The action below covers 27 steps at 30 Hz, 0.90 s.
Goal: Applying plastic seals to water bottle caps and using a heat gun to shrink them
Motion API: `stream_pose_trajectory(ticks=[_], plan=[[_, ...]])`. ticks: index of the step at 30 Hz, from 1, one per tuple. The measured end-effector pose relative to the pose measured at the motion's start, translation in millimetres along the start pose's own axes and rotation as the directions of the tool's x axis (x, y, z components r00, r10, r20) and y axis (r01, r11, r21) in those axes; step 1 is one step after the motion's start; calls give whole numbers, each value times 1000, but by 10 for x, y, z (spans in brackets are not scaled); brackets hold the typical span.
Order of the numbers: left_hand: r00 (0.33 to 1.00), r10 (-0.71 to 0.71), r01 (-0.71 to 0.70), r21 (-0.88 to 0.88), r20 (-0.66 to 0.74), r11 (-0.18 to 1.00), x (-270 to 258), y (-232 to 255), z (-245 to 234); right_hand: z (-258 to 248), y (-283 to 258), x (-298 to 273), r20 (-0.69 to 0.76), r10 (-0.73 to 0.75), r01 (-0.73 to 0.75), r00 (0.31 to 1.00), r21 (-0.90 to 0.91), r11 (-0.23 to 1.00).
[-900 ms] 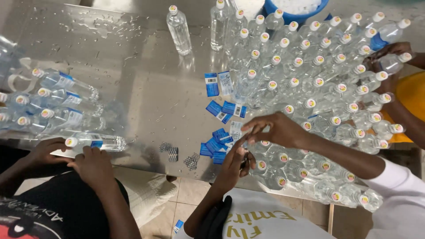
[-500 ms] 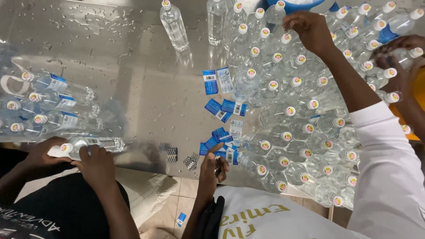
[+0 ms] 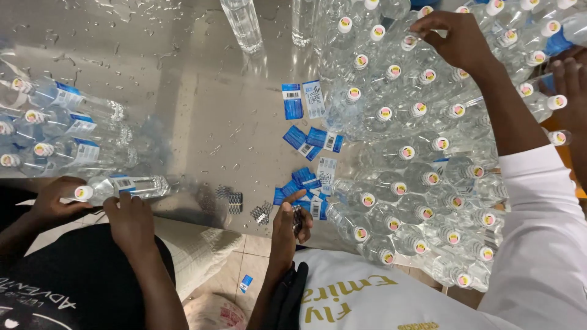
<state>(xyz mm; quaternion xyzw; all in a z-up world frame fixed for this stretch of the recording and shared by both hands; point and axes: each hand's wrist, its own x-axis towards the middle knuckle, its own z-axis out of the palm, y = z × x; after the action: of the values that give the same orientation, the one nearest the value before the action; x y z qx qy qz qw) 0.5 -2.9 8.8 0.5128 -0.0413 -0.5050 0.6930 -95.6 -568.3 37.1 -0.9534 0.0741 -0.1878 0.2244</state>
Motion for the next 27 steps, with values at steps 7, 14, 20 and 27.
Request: stream_pose_trajectory(ticks=[7,14,20,27], plan=[[998,55,-58,-80,-32,995,-54,-49,-122,25,-182,-13,-1,-12,12,1000,-63,998],[995,57,-65,-98,-85,993,-117,19,-137,-112,-259,135,237,169,-140,957,-135,981],[994,52,-61,-103,-94,993,-138,-12,-179,40,-87,81,198,143,-92,970,-246,965],[994,26,-39,-114,-106,993,-91,32,-136,40,-59,210,307,199,-135,931,-218,967]])
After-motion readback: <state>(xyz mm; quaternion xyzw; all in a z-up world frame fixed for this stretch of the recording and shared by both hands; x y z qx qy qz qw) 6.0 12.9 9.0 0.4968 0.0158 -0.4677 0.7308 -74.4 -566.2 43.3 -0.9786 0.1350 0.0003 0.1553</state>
